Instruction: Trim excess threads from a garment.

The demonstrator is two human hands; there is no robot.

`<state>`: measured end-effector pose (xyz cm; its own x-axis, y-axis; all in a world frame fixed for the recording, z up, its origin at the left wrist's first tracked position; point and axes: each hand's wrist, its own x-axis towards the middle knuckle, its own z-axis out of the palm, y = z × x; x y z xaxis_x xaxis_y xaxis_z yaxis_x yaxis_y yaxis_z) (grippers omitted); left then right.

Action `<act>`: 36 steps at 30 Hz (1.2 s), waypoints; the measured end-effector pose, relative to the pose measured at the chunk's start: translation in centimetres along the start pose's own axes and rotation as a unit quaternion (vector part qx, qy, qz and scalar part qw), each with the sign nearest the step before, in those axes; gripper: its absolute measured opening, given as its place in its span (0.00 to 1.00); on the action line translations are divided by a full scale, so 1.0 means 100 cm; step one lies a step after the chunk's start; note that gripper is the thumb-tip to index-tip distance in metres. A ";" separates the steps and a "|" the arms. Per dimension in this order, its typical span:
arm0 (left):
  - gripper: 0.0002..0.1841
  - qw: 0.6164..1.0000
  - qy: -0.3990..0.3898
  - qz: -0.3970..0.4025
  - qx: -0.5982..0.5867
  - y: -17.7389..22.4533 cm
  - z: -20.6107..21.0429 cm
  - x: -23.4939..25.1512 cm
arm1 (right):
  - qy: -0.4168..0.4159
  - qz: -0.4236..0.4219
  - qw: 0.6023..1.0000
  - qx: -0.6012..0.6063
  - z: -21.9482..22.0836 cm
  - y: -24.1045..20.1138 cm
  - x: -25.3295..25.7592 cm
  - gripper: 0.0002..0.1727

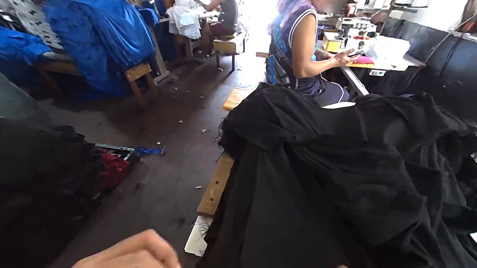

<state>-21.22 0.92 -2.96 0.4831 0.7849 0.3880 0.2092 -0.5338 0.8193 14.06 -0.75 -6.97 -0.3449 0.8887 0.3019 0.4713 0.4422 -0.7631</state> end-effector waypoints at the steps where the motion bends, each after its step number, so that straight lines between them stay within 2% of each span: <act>1: 0.13 0.999 0.028 -0.020 0.035 0.001 0.008 0.002 | -0.013 -0.004 1.000 -0.020 0.003 -0.003 0.003 0.12; 3: 0.15 0.995 0.059 -0.040 0.068 0.001 0.032 0.010 | -0.011 -0.015 1.000 -0.012 0.004 -0.006 0.008 0.05; 6: 0.22 0.989 0.087 -0.039 0.113 0.001 0.074 0.026 | 0.023 -0.031 0.996 0.075 -0.013 -0.009 0.008 0.07; 8: 0.23 0.982 0.110 -0.036 0.152 -0.001 0.095 0.035 | 0.053 -0.031 0.994 0.087 -0.030 -0.010 0.002 0.09; 11: 0.17 0.978 0.110 -0.035 0.176 -0.004 0.108 0.042 | 0.074 -0.004 0.997 -0.007 -0.051 -0.003 -0.011 0.09; 14: 0.06 0.978 0.082 -0.035 0.189 -0.008 0.115 0.041 | 0.008 0.046 0.982 -0.180 -0.050 0.006 -0.021 0.06; 16: 0.06 0.976 0.053 -0.040 0.209 -0.010 0.117 0.040 | -0.024 0.050 0.975 -0.216 -0.049 0.009 -0.023 0.06; 19: 0.09 0.972 0.007 -0.048 0.231 -0.001 0.110 0.041 | -0.050 0.037 0.989 -0.137 -0.064 0.006 -0.019 0.15; 22: 0.08 0.977 -0.003 -0.038 0.212 0.016 0.106 0.050 | -0.005 -0.016 1.000 -0.007 -0.068 0.002 -0.007 0.24; 26: 0.09 0.990 0.012 -0.034 0.136 0.029 0.119 0.067 | 0.023 -0.035 0.988 0.146 -0.041 -0.011 0.009 0.22; 28: 0.14 0.990 -0.006 -0.078 0.117 0.023 0.126 0.073 | 0.028 -0.002 0.987 0.158 -0.026 -0.004 0.013 0.18; 31: 0.20 0.984 -0.030 -0.144 0.102 0.006 0.130 0.074 | 0.046 0.051 0.991 0.113 -0.020 0.019 0.010 0.16; 36: 0.20 0.977 -0.017 -0.137 0.165 0.001 0.142 0.075 | 0.035 0.055 0.992 0.108 -0.028 0.022 0.004 0.17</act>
<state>-5.55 2.31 -5.98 0.3976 0.9046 0.1534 0.5946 -0.3814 0.7078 17.28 0.89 -6.94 -0.2399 0.9397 0.2439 0.3150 0.3130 -0.8960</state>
